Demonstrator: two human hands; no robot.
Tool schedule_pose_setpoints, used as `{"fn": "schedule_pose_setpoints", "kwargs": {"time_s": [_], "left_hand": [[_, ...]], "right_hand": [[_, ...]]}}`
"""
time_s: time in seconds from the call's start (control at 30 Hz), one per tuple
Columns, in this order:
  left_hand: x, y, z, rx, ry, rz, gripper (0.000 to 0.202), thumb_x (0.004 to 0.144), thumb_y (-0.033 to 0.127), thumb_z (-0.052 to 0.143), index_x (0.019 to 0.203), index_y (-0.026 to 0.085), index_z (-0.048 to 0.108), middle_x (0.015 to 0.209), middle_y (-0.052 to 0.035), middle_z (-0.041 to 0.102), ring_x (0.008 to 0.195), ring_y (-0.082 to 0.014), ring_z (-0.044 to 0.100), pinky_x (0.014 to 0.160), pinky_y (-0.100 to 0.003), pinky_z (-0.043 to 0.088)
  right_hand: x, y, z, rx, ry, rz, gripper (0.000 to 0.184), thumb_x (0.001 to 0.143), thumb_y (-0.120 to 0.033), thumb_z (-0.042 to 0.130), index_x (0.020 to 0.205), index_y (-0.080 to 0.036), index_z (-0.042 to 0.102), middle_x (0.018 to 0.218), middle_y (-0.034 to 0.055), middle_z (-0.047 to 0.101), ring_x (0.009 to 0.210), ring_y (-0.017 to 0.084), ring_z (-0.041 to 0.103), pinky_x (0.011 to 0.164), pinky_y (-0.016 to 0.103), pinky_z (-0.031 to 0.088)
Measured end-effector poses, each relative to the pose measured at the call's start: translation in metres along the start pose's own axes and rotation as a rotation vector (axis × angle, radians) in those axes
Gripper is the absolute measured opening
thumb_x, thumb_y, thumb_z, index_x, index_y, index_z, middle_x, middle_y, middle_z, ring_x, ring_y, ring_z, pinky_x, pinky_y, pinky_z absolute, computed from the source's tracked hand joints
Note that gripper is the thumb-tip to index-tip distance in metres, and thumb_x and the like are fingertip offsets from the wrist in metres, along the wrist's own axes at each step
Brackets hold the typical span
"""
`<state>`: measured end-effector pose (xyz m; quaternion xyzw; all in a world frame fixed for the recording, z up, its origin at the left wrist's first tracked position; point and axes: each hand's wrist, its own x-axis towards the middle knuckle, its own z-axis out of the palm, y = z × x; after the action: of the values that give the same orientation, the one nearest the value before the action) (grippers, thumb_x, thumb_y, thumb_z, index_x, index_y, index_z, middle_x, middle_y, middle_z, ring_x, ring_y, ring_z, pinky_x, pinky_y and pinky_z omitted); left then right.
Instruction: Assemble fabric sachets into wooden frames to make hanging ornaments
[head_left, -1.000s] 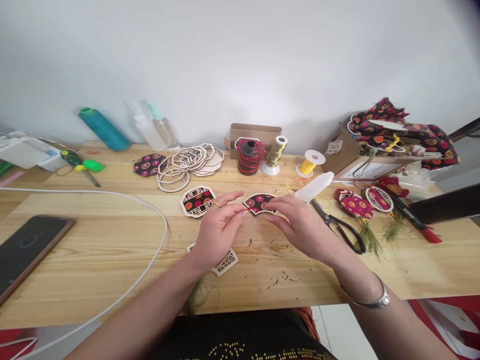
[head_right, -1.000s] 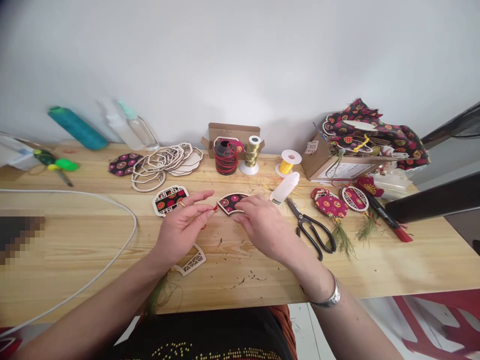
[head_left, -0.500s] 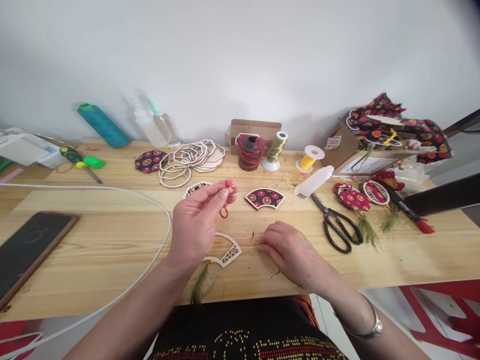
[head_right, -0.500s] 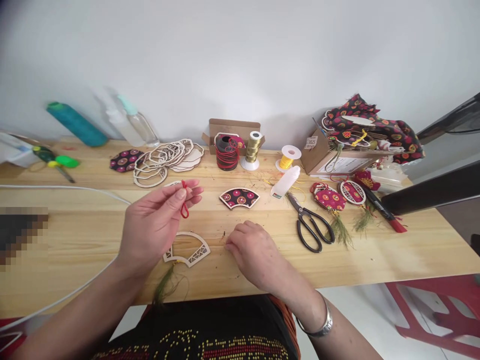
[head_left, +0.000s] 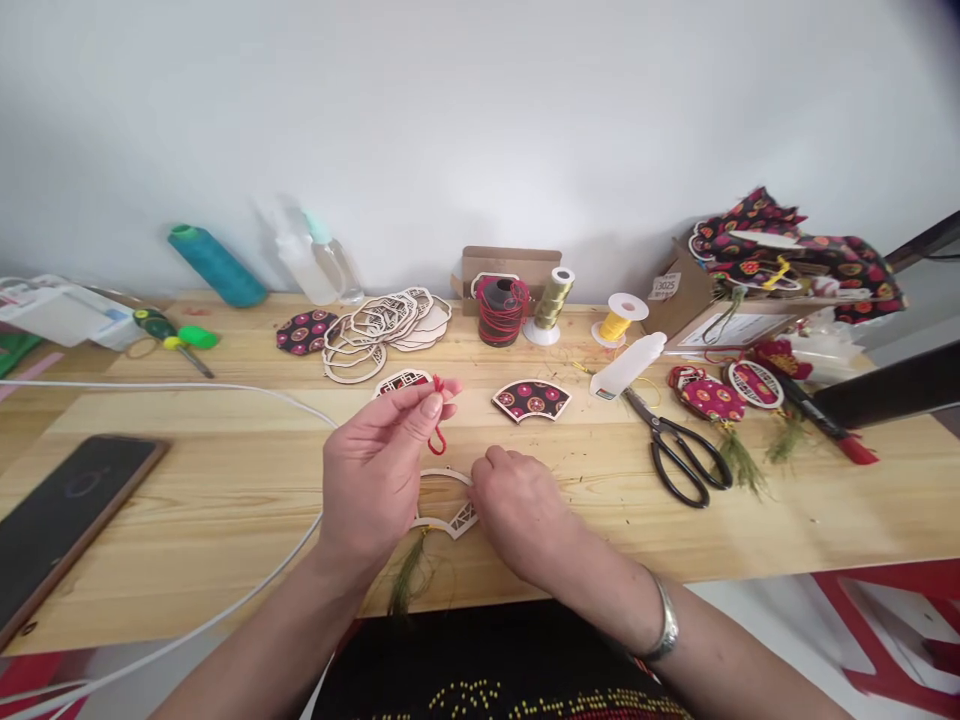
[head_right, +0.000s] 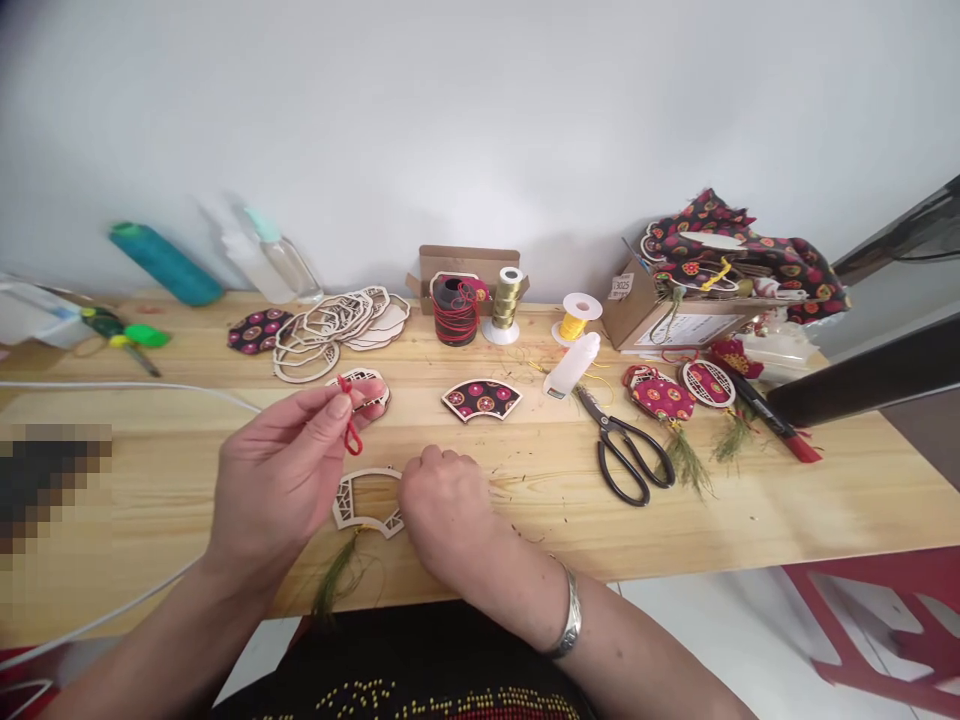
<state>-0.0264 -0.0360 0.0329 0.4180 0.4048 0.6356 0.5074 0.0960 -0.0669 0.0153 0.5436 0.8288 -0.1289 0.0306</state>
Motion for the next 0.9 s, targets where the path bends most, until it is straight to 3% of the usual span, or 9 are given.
{"fn": "schedule_pose_setpoints", "kwargs": {"time_s": [0.13, 0.37, 0.5, 0.63, 0.77, 0.9], "left_hand": [[0.001, -0.003, 0.003, -0.014, 0.009, -0.02, 0.009, 0.077, 0.02, 0.072, 0.085, 0.022, 0.075, 0.09, -0.0034, 0.076, 0.089, -0.0183, 0.069, 0.078, -0.031, 0.056], [0.003, -0.011, 0.005, -0.044, 0.019, -0.115, 0.01, 0.073, 0.021, 0.075, 0.082, 0.021, 0.075, 0.086, -0.0032, 0.076, 0.085, -0.0189, 0.069, 0.077, -0.033, 0.055], [0.003, -0.012, 0.007, -0.021, 0.017, -0.195, 0.015, 0.072, 0.026, 0.077, 0.085, 0.019, 0.074, 0.088, -0.0049, 0.076, 0.086, -0.02, 0.07, 0.08, -0.038, 0.055], [0.004, -0.015, 0.009, 0.007, -0.028, -0.273, 0.016, 0.071, 0.029, 0.077, 0.084, 0.019, 0.075, 0.091, -0.0062, 0.075, 0.087, -0.02, 0.068, 0.079, -0.037, 0.054], [0.009, -0.019, 0.011, 0.036, -0.019, -0.313, 0.02, 0.068, 0.028, 0.079, 0.086, 0.019, 0.076, 0.105, -0.008, 0.073, 0.094, -0.0183, 0.064, 0.077, -0.031, 0.053], [0.013, -0.022, 0.011, 0.034, -0.043, -0.442, 0.025, 0.063, 0.028, 0.081, 0.085, 0.017, 0.077, 0.115, -0.0116, 0.069, 0.073, -0.012, 0.061, 0.055, -0.023, 0.047]], "right_hand": [[-0.008, 0.024, 0.001, -0.082, 0.014, 0.002, 0.017, 0.077, -0.002, 0.052, 0.084, -0.011, 0.064, 0.081, 0.0125, 0.066, 0.071, 0.02, 0.062, 0.059, 0.029, 0.043], [-0.046, 0.12, -0.008, -0.214, 0.095, 0.115, 0.02, 0.085, -0.006, 0.048, 0.078, -0.014, 0.064, 0.077, 0.0085, 0.065, 0.072, 0.019, 0.062, 0.063, 0.029, 0.041], [-0.058, 0.153, -0.015, -0.254, 0.107, 0.181, 0.022, 0.088, -0.01, 0.047, 0.077, -0.015, 0.065, 0.077, 0.009, 0.066, 0.072, 0.022, 0.063, 0.062, 0.031, 0.04], [-0.057, 0.151, -0.016, -0.106, 0.216, 0.263, 0.025, 0.091, -0.017, 0.046, 0.077, -0.017, 0.067, 0.08, 0.0082, 0.068, 0.072, 0.02, 0.065, 0.063, 0.03, 0.044], [-0.044, 0.132, -0.009, 0.181, 0.397, 0.224, 0.019, 0.089, -0.025, 0.053, 0.097, -0.016, 0.068, 0.097, 0.0099, 0.07, 0.086, 0.021, 0.066, 0.073, 0.033, 0.051], [-0.021, 0.121, -0.002, 0.169, 0.463, 0.17, 0.043, 0.081, -0.027, 0.062, 0.122, -0.012, 0.058, 0.119, 0.0171, 0.063, 0.112, 0.03, 0.057, 0.094, 0.048, 0.047]]}}
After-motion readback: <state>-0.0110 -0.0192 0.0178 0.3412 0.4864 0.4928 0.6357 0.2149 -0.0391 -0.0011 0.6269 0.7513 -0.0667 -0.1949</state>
